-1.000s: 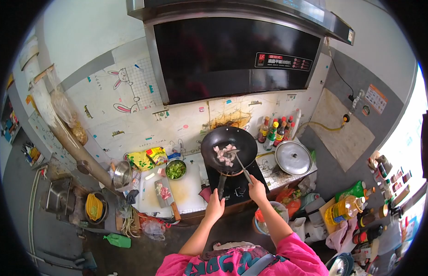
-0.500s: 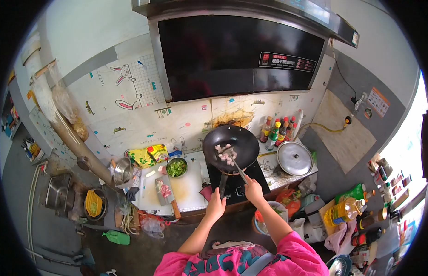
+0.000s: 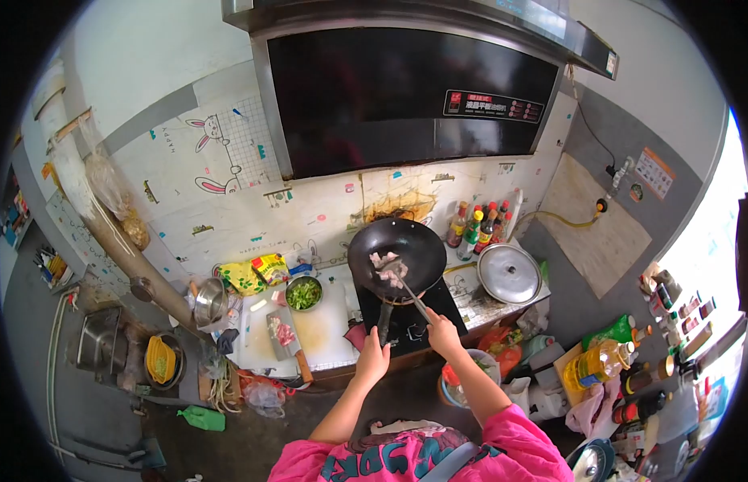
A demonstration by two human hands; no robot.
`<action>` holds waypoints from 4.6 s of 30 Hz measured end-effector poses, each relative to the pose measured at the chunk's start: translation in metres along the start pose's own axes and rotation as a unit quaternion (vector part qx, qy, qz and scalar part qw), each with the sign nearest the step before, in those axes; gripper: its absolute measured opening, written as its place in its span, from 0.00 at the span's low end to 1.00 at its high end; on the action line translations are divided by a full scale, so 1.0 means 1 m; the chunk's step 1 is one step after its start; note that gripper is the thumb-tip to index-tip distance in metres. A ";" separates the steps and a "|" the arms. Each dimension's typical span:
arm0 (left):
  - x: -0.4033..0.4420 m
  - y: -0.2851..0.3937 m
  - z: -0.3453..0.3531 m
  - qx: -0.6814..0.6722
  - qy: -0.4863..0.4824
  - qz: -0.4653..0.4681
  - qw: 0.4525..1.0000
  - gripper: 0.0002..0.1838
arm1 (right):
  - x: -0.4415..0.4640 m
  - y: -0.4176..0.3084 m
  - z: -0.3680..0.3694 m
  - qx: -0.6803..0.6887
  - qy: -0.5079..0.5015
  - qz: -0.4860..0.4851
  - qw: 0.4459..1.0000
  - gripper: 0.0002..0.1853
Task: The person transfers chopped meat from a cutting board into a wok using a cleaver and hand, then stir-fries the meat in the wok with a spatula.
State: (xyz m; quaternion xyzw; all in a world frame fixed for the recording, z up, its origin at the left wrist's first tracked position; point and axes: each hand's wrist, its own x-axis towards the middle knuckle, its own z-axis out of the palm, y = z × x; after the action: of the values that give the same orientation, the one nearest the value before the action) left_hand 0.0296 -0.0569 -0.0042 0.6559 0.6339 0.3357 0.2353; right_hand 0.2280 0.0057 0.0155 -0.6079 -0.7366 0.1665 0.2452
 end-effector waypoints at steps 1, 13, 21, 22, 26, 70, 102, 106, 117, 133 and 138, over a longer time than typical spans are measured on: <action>0.000 0.000 0.000 -0.002 -0.001 0.000 1.000 0.33 | -0.002 0.000 -0.005 0.005 0.003 0.008 1.000 0.26; 0.001 -0.011 0.007 0.022 0.050 0.061 0.997 0.32 | -0.004 0.010 -0.041 0.049 0.010 0.039 0.998 0.23; 0.001 -0.015 0.011 0.026 0.060 0.074 0.995 0.32 | 0.009 -0.004 -0.045 0.081 0.053 0.041 0.995 0.22; 0.001 -0.014 0.011 0.027 0.061 0.076 0.995 0.32 | 0.014 -0.002 -0.041 0.073 0.048 0.043 0.995 0.22; 0.000 -0.011 0.008 0.030 0.052 0.064 0.996 0.32 | 0.028 -0.003 -0.025 0.056 0.030 0.054 0.997 0.22; 0.000 -0.003 0.004 0.039 0.031 0.024 0.998 0.31 | 0.051 -0.004 -0.009 -0.007 0.010 0.035 0.999 0.23; 0.002 -0.007 0.007 0.046 0.034 0.029 0.998 0.31 | 0.005 0.029 -0.051 0.012 0.032 0.009 0.999 0.22; 0.002 -0.003 0.004 0.047 0.026 0.022 0.998 0.31 | 0.000 0.022 -0.052 0.029 0.017 0.004 0.999 0.22; 0.000 0.001 -0.001 0.035 0.009 0.007 0.999 0.32 | -0.008 0.033 -0.071 -0.018 0.017 0.000 1.000 0.22; 0.001 0.000 0.001 0.024 0.009 0.002 1.000 0.32 | -0.030 0.013 -0.100 0.040 -0.010 0.025 0.999 0.20; 0.001 -0.008 0.008 0.043 0.047 0.045 0.997 0.31 | -0.026 0.022 -0.079 0.052 -0.003 0.008 0.999 0.20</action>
State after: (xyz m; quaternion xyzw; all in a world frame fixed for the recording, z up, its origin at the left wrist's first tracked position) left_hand 0.0301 -0.0539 -0.0148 0.6764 0.6281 0.3489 0.1620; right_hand 0.2937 -0.0194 0.0649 -0.6000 -0.7225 0.2084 0.2731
